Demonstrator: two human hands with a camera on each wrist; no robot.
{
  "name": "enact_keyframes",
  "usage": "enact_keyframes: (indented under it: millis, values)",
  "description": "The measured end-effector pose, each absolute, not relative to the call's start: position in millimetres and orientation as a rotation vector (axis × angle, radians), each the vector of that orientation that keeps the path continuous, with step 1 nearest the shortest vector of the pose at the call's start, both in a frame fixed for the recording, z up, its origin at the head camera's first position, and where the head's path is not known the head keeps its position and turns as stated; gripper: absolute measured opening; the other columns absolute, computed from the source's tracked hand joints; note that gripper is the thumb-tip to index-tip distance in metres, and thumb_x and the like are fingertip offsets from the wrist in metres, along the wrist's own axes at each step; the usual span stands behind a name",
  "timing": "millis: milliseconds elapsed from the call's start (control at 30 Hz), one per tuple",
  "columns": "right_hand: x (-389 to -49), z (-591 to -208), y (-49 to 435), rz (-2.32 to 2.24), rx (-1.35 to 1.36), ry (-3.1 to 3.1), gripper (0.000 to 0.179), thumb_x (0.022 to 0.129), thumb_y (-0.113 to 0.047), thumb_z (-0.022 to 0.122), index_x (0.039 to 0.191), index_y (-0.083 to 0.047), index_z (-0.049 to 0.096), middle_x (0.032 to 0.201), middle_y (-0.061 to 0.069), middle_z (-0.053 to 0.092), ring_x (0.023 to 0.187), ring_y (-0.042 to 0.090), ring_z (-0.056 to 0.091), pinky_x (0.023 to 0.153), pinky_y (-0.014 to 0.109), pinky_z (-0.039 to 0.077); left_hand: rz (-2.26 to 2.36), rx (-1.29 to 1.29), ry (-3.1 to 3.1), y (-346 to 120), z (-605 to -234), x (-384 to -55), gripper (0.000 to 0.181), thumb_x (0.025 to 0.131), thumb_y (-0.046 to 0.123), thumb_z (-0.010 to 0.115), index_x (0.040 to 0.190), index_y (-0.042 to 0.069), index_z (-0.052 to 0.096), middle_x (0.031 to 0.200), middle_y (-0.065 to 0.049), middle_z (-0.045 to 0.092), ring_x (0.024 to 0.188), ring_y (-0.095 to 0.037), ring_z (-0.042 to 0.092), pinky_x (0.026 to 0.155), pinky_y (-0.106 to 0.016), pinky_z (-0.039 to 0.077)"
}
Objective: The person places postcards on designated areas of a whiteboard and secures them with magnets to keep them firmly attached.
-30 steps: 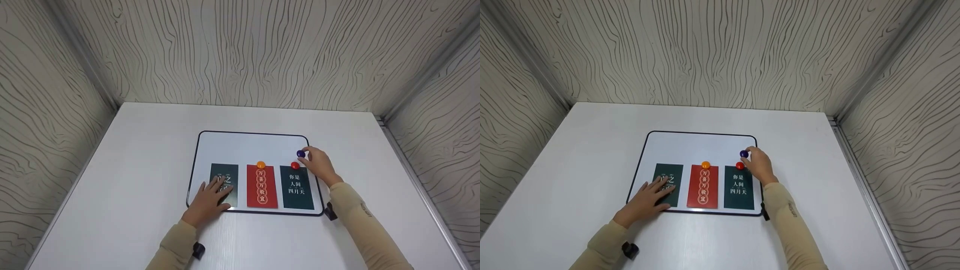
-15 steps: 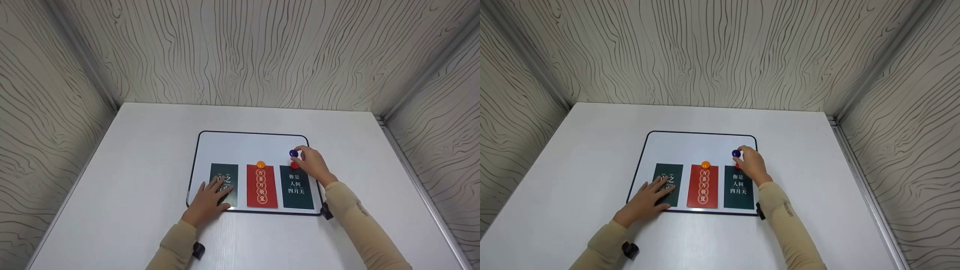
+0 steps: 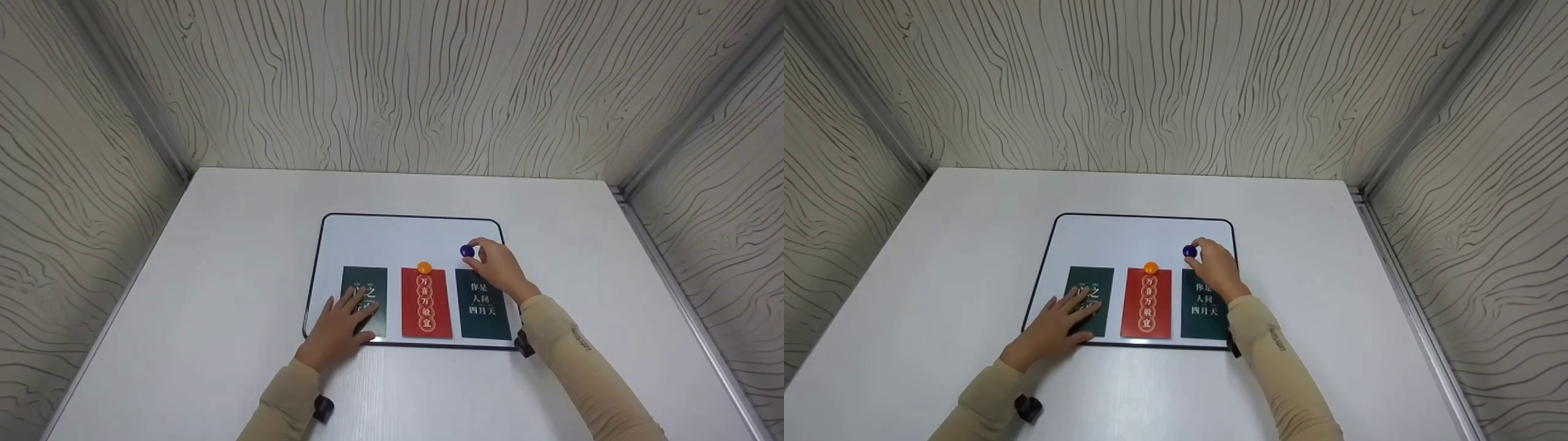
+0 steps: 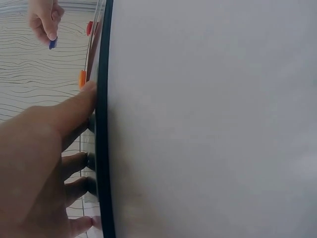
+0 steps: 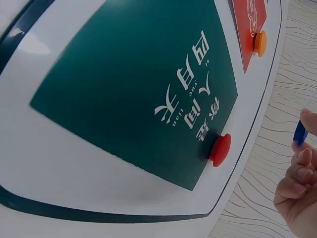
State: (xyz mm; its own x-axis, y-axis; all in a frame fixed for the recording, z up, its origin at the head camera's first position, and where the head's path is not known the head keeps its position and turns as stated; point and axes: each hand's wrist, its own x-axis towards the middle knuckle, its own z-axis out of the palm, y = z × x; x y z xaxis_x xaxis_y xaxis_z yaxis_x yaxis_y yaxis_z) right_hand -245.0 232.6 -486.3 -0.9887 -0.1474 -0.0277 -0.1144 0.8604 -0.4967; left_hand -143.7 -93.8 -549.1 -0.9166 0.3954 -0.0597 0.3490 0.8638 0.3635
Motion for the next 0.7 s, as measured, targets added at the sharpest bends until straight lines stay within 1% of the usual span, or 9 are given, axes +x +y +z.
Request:
enact_keyframes:
  millis: [67,167,333,467,567,700]
  values:
    - [-245.1,-486.0,230.6,-0.782,-0.219,2.971,0.040,0.092,-0.024,0.065,0.125,-0.005,0.058,0.083,0.011,0.059,0.073,0.017,0.051,0.068,0.028,0.045,0.536,0.584,2.909,-93.8,-549.2,-143.4,0.054,0.092,0.045,0.058,0.142,0.027,0.047,0.157,-0.010,0.035,0.148,-0.035,0.028,0.118,-0.060,0.025]
    - [-245.3,-485.7,228.5,-0.782,-0.234,2.972,0.039,0.092,-0.024,0.065,0.125,-0.005,0.058,0.084,0.011,0.059,0.074,0.017,0.051,0.067,0.026,0.044,0.540,0.580,2.910,-93.7,-549.0,-143.2,0.054,0.092,0.045,0.058,0.142,0.027,0.048,0.157,-0.010,0.035,0.148,-0.035,0.028,0.118,-0.060,0.025]
    - [-244.8,-485.6,224.7,-0.798,-0.258,2.967,0.038,0.092,-0.024,0.064,0.125,-0.005,0.058,0.087,0.011,0.061,0.077,0.018,0.054,0.070,0.029,0.049,0.532,0.578,2.906,-93.5,-548.4,-143.4,0.055,0.092,0.045,0.058,0.143,0.028,0.047,0.158,-0.009,0.035,0.149,-0.034,0.028,0.119,-0.060,0.024]
    - [-243.5,-486.0,219.0,-0.789,-0.272,2.967,0.039,0.092,-0.026,0.064,0.125,-0.007,0.058,0.092,0.012,0.064,0.081,0.019,0.056,0.078,0.036,0.055,0.533,0.577,2.900,-93.6,-547.7,-143.1,0.056,0.091,0.045,0.059,0.143,0.028,0.046,0.158,-0.009,0.034,0.149,-0.035,0.027,0.119,-0.060,0.024]
    - [-242.7,-485.9,213.7,-0.773,-0.270,2.961,0.039,0.092,-0.027,0.065,0.126,-0.008,0.058,0.095,0.011,0.065,0.083,0.019,0.057,0.081,0.038,0.055,0.538,0.575,2.897,-93.8,-547.6,-143.2,0.056,0.091,0.046,0.059,0.143,0.029,0.046,0.158,-0.009,0.034,0.149,-0.035,0.027,0.119,-0.060,0.024]
    - [-242.2,-485.3,206.2,-0.766,-0.268,2.947,0.039,0.092,-0.027,0.065,0.126,-0.009,0.058,0.096,0.010,0.065,0.083,0.019,0.056,0.078,0.036,0.054,0.543,0.573,2.896,-94.1,-548.0,-143.6,0.056,0.092,0.047,0.058,0.143,0.029,0.046,0.158,-0.009,0.033,0.149,-0.034,0.026,0.119,-0.060,0.023]
